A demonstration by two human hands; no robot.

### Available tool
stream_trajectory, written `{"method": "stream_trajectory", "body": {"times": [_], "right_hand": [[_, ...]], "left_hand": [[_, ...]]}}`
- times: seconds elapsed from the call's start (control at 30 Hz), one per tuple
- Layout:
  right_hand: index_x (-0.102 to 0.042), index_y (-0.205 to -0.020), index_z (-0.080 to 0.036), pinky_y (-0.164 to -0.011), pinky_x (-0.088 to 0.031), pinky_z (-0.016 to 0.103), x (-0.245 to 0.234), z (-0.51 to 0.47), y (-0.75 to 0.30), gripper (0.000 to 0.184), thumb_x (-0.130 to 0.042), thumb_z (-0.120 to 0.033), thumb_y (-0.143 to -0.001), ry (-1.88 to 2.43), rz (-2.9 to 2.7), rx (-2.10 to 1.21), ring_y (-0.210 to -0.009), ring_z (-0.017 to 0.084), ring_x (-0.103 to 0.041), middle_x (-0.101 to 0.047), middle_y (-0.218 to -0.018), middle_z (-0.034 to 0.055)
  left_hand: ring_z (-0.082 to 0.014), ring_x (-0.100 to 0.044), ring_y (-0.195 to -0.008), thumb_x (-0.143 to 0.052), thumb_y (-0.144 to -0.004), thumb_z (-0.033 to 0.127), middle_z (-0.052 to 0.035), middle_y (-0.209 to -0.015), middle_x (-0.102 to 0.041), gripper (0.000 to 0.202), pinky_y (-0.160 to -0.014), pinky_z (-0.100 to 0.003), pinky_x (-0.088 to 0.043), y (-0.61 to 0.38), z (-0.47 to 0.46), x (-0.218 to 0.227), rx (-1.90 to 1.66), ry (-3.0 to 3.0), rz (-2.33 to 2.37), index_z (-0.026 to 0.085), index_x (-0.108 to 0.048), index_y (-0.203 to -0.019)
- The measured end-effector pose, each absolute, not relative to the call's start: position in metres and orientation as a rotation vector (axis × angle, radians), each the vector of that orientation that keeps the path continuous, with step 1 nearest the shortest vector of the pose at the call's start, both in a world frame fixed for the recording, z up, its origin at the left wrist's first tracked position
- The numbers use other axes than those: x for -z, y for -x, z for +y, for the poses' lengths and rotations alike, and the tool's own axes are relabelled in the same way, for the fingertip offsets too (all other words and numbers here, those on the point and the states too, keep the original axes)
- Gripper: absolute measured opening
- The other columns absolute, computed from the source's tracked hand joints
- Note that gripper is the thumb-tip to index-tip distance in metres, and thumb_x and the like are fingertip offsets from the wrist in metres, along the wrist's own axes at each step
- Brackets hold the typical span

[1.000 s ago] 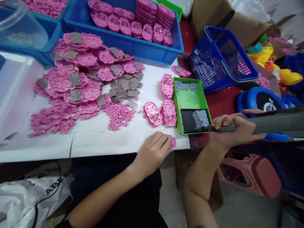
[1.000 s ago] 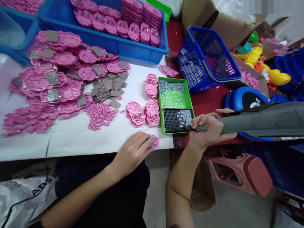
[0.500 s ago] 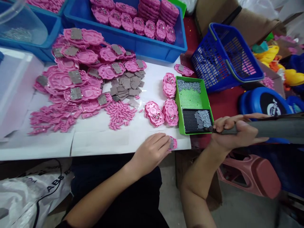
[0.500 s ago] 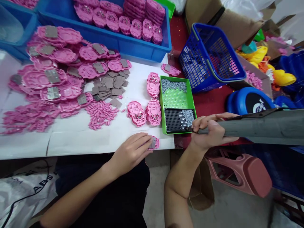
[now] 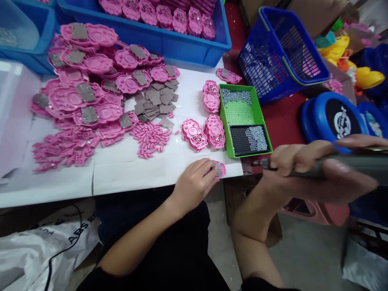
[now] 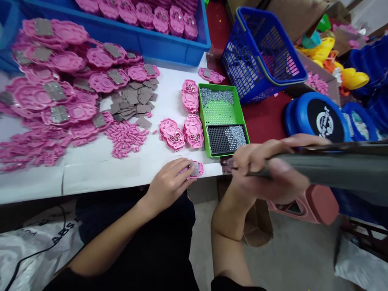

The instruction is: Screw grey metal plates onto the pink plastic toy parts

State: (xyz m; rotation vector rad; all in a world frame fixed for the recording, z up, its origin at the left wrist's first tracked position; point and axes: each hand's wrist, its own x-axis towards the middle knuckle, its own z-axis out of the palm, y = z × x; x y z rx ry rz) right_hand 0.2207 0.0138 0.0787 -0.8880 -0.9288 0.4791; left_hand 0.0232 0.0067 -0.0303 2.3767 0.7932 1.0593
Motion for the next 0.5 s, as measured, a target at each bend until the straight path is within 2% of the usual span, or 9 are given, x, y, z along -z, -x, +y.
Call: {"method": "stream_trajectory", "body": {"times": [0.1,0.33,0.5], "right_hand": [[-0.066,-0.099,-0.028,-0.032,-0.037,0.027,-0.068,0.013,-0.190,0.035,-0.058,-0.015,-0.067,0.830,-1.086,-0.613,-0.031,0.011,-0.037,-0.056,-0.053,-0.0092],[-0.058,-0.095,-0.026,-0.036,-0.034,0.025,-0.042,0.017,-0.170,0.027,-0.058,-0.018,-0.069,0.936,-0.917,-0.660,-0.033,0.008,-0.030,-0.048,-0.052,-0.0106],[-0.058,-0.095,-0.028,-0.034,-0.032,0.025,-0.043,0.019,-0.171,0.026,-0.059,-0.018,-0.071,0.970,-0.959,-0.625,-0.033,0.009,-0.030,-0.046,-0.052,-0.0106]], "left_hand": [[-0.0286,-0.070,-0.115,-0.064,-0.102,0.022,-0.0148,-0.119,-0.074,0.016,-0.098,-0.044,-0.063,-0.024,0.007,0.030,-1.093,-2.389,0.813,0.010,-0.068,-0.112],[-0.0273,-0.071,-0.115,-0.061,-0.104,0.022,-0.0139,-0.118,-0.075,0.017,-0.099,-0.042,-0.063,-0.024,0.008,0.028,-1.105,-2.383,0.813,0.010,-0.068,-0.112],[-0.0280,-0.071,-0.114,-0.062,-0.103,0.022,-0.0139,-0.117,-0.075,0.018,-0.098,-0.042,-0.063,-0.024,0.008,0.029,-1.099,-2.382,0.800,0.008,-0.068,-0.113]]}}
